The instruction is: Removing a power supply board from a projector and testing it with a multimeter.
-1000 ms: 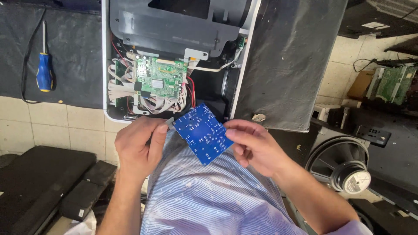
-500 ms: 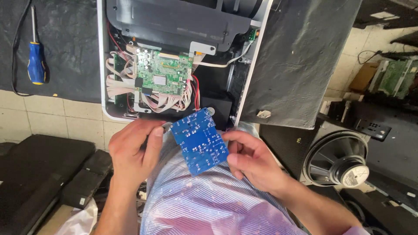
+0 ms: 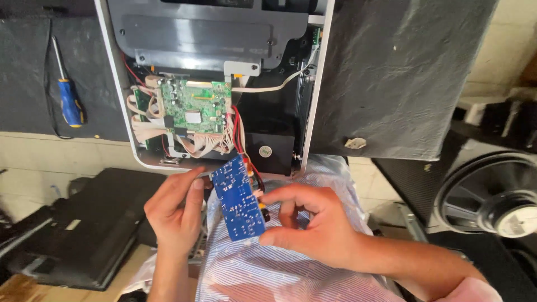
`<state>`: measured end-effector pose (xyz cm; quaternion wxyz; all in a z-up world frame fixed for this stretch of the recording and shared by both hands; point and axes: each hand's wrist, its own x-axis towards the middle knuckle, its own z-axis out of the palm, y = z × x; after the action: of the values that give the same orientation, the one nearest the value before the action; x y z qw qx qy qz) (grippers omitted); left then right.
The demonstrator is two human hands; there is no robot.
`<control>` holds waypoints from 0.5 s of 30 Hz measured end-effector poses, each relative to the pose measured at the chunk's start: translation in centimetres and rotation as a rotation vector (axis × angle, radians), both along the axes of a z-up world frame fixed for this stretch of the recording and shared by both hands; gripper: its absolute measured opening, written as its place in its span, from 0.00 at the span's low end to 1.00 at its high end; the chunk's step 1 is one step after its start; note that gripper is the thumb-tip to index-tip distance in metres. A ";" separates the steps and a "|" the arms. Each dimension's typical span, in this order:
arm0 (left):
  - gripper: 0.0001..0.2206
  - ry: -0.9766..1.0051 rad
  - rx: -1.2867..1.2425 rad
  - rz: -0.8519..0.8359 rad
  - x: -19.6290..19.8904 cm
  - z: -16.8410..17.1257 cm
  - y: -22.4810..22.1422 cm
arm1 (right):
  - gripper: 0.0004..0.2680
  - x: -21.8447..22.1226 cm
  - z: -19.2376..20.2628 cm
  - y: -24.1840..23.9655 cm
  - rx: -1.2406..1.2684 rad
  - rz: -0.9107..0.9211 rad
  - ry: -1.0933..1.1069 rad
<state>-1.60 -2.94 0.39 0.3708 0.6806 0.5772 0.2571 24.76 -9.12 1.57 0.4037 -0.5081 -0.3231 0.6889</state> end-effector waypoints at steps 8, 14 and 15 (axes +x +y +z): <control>0.10 0.074 0.050 0.030 0.1 -0.7 -0.7 | 0.17 0.3 0.2 0.8 0.037 -0.023 -0.018; 0.09 0.032 0.131 0.025 0.6 0.0 -0.8 | 0.17 2.3 -1.7 -0.8 -0.141 0.029 0.104; 0.09 0.005 0.157 0.002 0.7 0.1 -0.8 | 0.16 2.7 -2.1 -1.2 -0.189 0.031 0.095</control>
<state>-0.92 -3.72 0.53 0.3144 0.7078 0.5569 0.3002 27.47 -10.28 -0.52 0.3583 -0.5056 -0.2451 0.7456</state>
